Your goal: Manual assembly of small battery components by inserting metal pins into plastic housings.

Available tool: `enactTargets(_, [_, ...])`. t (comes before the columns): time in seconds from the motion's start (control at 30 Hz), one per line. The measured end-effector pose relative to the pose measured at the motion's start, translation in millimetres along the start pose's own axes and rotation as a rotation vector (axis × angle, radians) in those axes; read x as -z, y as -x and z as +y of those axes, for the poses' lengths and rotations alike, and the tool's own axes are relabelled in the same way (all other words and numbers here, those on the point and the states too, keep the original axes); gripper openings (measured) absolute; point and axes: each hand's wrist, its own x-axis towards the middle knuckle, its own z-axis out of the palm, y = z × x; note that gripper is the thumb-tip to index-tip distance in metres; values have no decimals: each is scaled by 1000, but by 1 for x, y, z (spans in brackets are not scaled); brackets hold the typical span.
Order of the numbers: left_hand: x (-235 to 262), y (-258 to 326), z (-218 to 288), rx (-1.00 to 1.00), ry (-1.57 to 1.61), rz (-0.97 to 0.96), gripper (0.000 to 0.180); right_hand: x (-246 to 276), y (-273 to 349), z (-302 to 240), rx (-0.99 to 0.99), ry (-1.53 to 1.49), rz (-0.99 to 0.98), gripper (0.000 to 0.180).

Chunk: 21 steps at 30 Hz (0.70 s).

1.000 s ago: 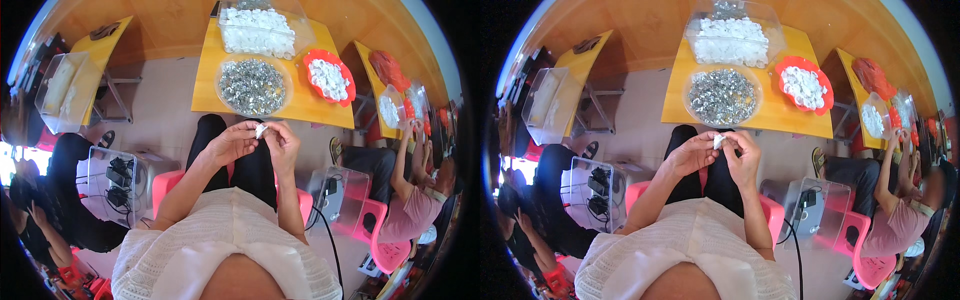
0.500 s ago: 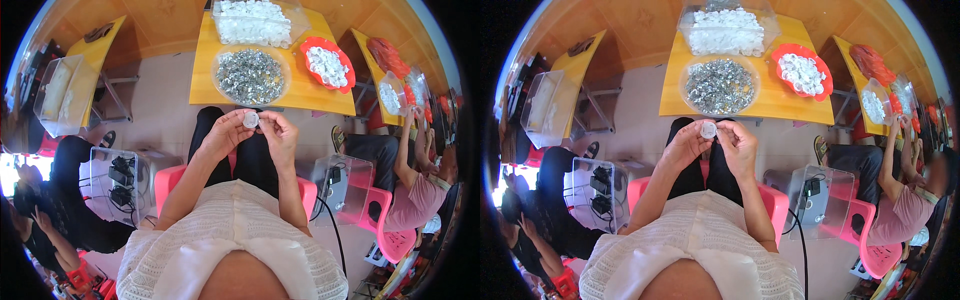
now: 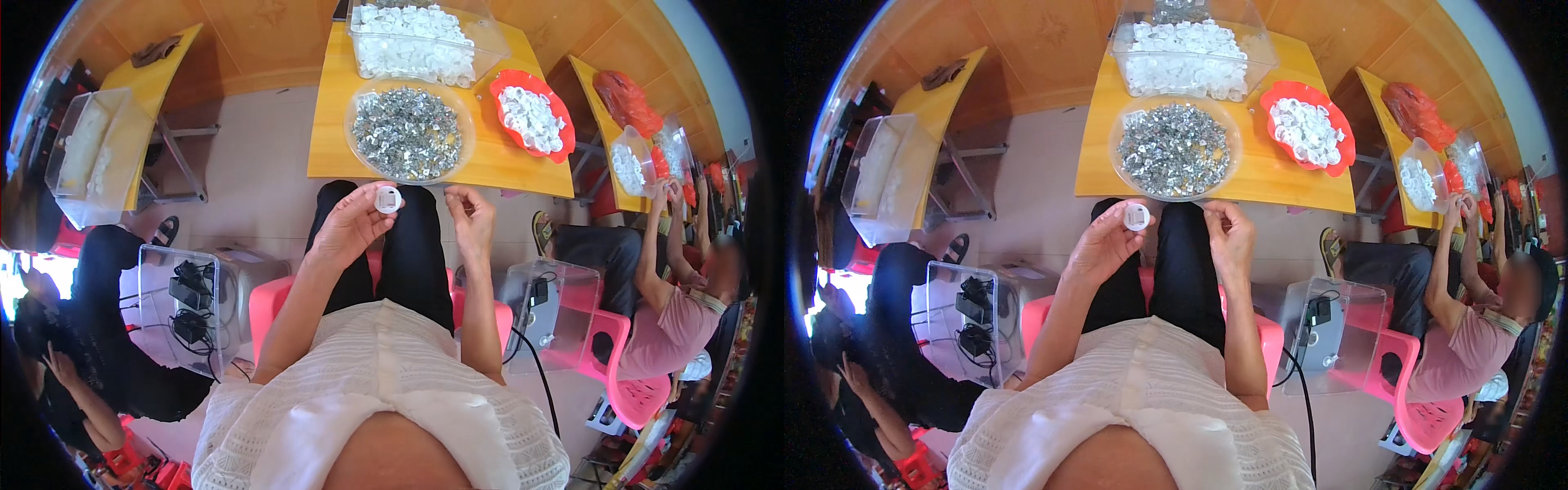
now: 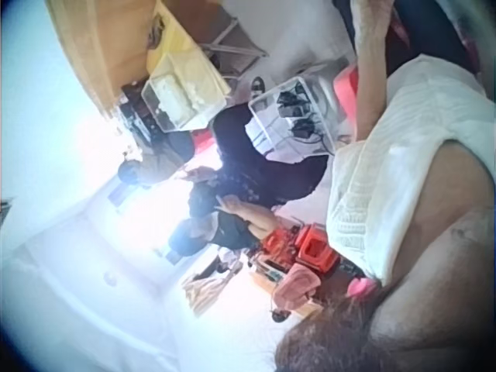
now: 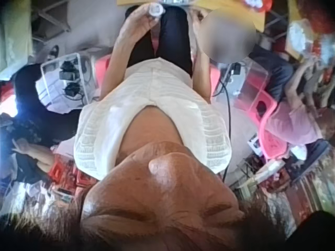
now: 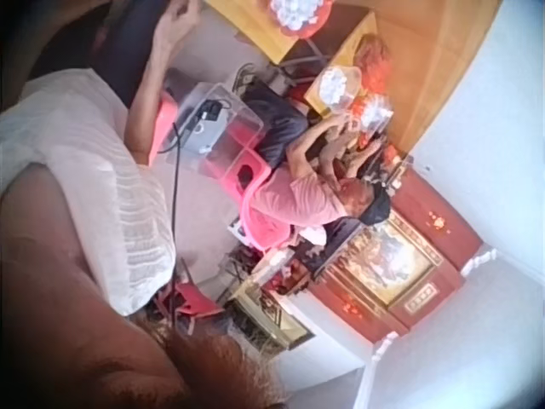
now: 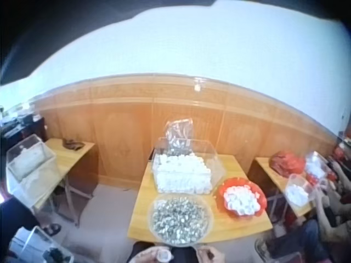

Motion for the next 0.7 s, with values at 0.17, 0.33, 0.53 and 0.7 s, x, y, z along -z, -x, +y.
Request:
enactTargets(0.17, [5,5,4,-29,23,1,34,1,-28,-1,197,290,73,8])
enactTargets(0.33, [6,6,2,-30,47,-6,33,-15,-65,-3,447,520,62,8])
enactTargets(0.53, [4,11,-1,-29,52,-7,34,-45,-93,5,451,756,-136,12])
enactTargets(0.7, [8,13,-1,-36,47,2,34,-43,-104,8,308,560,-200,7])
